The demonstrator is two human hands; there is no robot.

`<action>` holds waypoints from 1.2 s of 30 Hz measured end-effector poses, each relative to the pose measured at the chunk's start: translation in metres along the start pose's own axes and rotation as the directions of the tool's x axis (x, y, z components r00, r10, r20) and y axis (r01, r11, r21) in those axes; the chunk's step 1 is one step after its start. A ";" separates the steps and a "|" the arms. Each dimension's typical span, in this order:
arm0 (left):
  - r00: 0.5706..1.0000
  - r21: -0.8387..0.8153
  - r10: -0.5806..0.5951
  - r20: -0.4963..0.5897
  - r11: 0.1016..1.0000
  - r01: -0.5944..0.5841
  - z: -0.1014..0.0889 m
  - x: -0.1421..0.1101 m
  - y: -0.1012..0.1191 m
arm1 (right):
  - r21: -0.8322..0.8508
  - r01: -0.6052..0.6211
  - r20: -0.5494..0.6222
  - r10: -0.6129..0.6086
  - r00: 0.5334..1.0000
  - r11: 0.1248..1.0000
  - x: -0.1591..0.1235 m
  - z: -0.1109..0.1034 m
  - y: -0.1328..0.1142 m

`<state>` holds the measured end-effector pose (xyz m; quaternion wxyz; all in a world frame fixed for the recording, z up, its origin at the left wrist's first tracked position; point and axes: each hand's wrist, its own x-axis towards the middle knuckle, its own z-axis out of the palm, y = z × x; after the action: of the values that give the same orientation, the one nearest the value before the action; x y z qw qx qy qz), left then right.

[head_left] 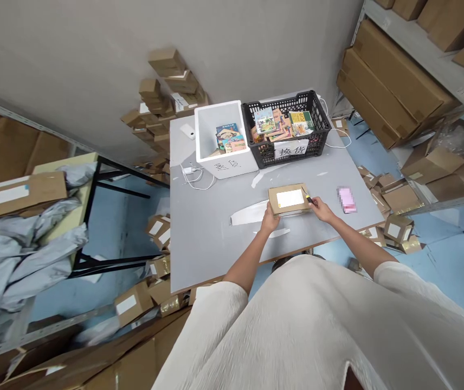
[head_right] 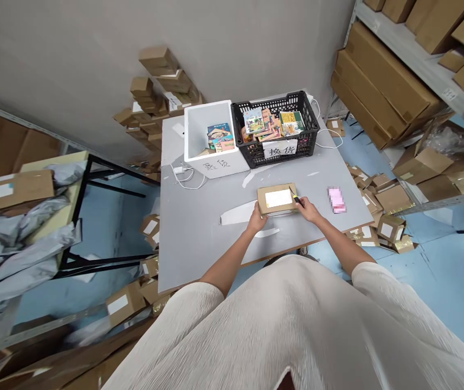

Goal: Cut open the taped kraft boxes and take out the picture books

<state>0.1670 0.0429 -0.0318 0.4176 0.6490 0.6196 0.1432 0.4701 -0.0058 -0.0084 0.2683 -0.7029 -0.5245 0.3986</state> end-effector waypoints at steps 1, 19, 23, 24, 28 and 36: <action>1.000 -0.006 -0.008 -0.003 1.000 0.008 0.000 0.000 0.000 | -0.002 0.000 0.010 0.000 1.000 1.000 -0.001 0.001 -0.001; 0.971 0.057 -0.163 -0.177 0.983 0.175 -0.030 -0.007 0.034 | 0.065 0.014 -0.110 -0.007 0.994 0.998 0.014 -0.010 -0.024; 0.976 0.030 -0.059 -0.208 0.997 0.067 -0.023 -0.007 0.031 | 0.083 0.055 -0.101 -0.047 0.994 0.995 0.015 -0.010 -0.024; 0.978 0.036 -0.011 -0.210 0.999 0.019 -0.022 -0.007 0.030 | 0.089 0.060 -0.101 -0.051 0.994 0.994 0.016 -0.010 -0.025; 0.968 0.172 0.195 -0.157 0.971 -0.167 -0.019 -0.011 0.029 | 0.053 0.090 -0.118 -0.084 0.989 0.995 0.020 -0.013 -0.028; 0.954 0.418 0.294 -0.067 0.876 -0.241 -0.016 -0.028 0.041 | -0.116 0.231 -0.021 -0.235 0.972 0.966 0.028 -0.029 -0.057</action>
<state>0.1790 0.0278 0.0165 0.2098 0.7901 0.5655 0.1095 0.4686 0.0397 0.0445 0.2822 -0.6571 -0.6205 0.3218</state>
